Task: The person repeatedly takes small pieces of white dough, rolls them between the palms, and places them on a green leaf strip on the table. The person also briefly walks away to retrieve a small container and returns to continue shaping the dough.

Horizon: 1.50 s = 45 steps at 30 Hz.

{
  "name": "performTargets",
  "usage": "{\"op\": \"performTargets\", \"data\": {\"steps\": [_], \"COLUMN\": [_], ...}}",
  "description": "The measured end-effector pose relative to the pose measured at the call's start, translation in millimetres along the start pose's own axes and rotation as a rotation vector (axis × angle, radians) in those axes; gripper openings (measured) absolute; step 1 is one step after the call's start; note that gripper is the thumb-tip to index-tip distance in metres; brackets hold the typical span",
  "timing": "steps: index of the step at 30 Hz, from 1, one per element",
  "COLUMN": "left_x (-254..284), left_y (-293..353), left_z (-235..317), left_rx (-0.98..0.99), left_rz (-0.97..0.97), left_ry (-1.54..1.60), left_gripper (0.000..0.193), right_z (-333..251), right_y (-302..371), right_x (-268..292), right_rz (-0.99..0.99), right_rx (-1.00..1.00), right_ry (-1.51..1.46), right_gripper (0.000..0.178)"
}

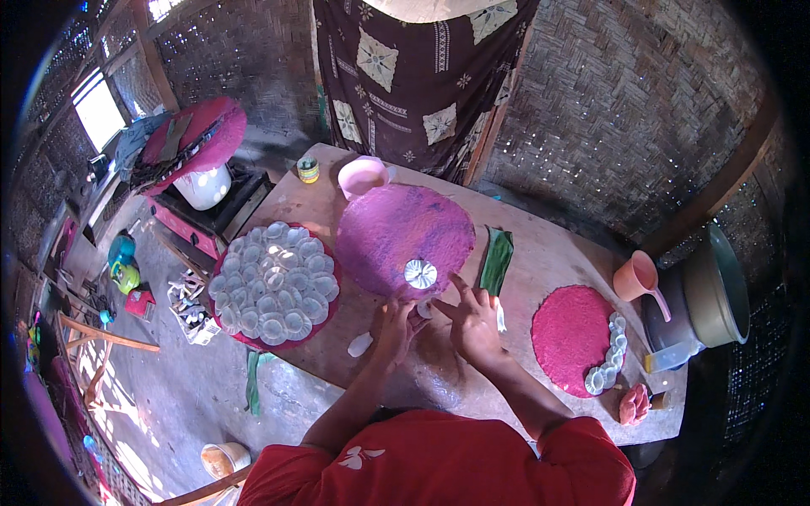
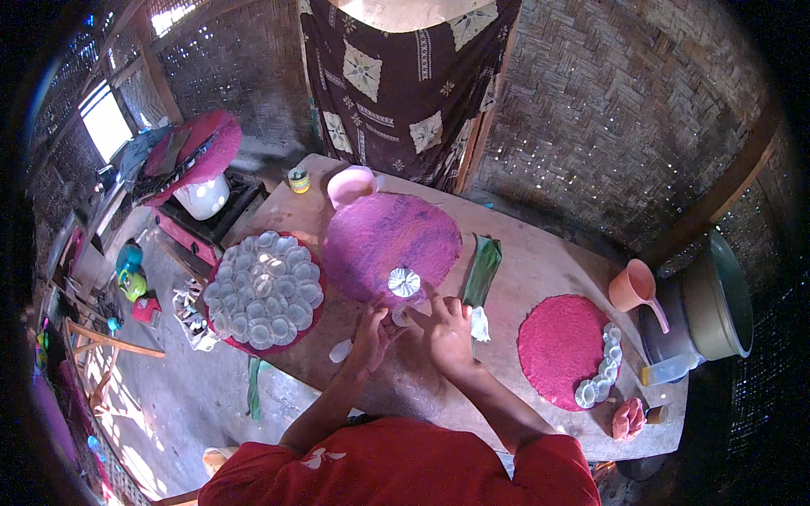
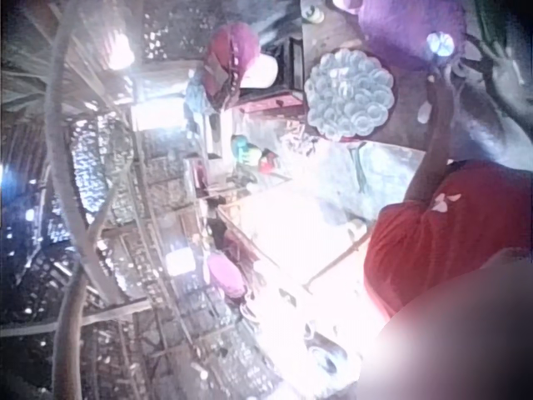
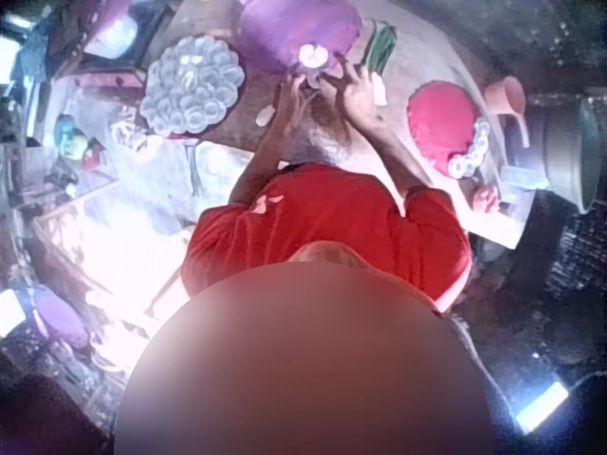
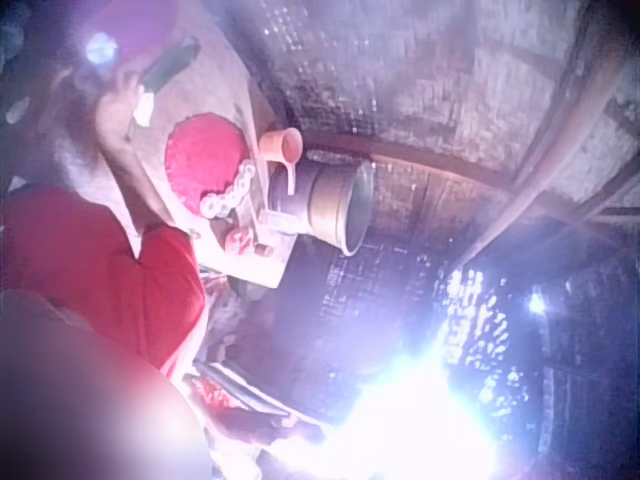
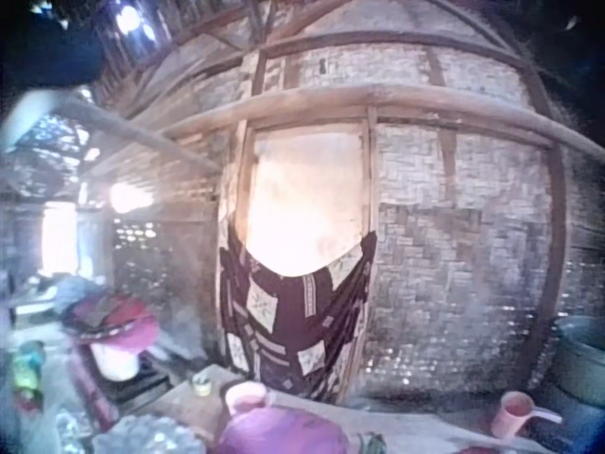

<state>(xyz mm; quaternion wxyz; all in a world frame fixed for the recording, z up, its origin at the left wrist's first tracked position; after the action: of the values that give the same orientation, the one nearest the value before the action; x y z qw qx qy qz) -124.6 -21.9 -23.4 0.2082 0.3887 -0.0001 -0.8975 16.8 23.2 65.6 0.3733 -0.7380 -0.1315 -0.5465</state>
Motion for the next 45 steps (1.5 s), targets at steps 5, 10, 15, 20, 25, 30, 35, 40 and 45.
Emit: {"op": "performTargets", "data": {"steps": [5, 10, 15, 20, 25, 30, 35, 40, 45], "left_x": [4.4, 18.1, 36.6, 48.8, 58.6, 65.6, 66.9, 68.0, 72.9], "left_y": [-4.6, -3.4, -8.1, -33.8, -44.9, -43.4, -45.1, -46.0, -49.4], "left_z": [4.0, 3.3, -7.1, -6.6, -12.8, -18.4, -18.1, -19.5, -27.5], "left_rx": [0.138, 0.339, 0.391, 0.031, -0.006, -0.011, 0.011, 0.012, 0.004], "left_rz": [-0.109, -0.211, -0.092, -0.025, 0.0, 0.028, 0.059, 0.058, 0.06], "left_ry": [0.111, 0.135, -0.328, -0.23, -0.236, -0.188, -0.16, -0.169, -0.169], "left_gripper": [0.046, 0.067, 0.079, 0.075, 0.07, 0.069, 0.067, 0.067, 0.069], "right_z": [0.3, 15.0, 53.9, 64.5, 56.2, 61.4, 56.6, 49.5, 63.2], "right_y": [-2.5, -3.5, -32.5, -63.3, -71.8, -72.9, -59.7, -61.9, -73.7], "right_x": [-18.2, -41.5, -77.6, -103.1, -121.1, -145.4, -156.5, -145.9, -137.7], "right_rz": [-0.072, -0.209, -0.522, -0.299, -0.285, -0.347, -0.296, -0.368, -0.337], "right_rx": [0.057, 0.135, -0.292, 0.022, 0.162, 0.197, 0.155, 0.09, -0.092], "right_ry": [0.064, -0.022, -0.949, -0.004, 0.163, 0.212, 0.23, 0.153, -0.09], "right_gripper": [0.034, 0.027, 0.034, 0.043, 0.05, 0.058, 0.058, 0.056, 0.049]}}
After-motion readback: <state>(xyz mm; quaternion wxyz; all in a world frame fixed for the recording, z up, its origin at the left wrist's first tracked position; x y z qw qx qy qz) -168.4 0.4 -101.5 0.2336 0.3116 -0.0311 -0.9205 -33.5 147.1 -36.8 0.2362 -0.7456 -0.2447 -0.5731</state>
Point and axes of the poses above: each hand's wrist, its own y-axis away from the middle knuckle, its own x-axis out of the back of the hand, z = x × y, the point moved 2 cm from there along -y, towards the middle knuckle, and after that the axes turned 6 degrees about -x, right-handed, at the moved point
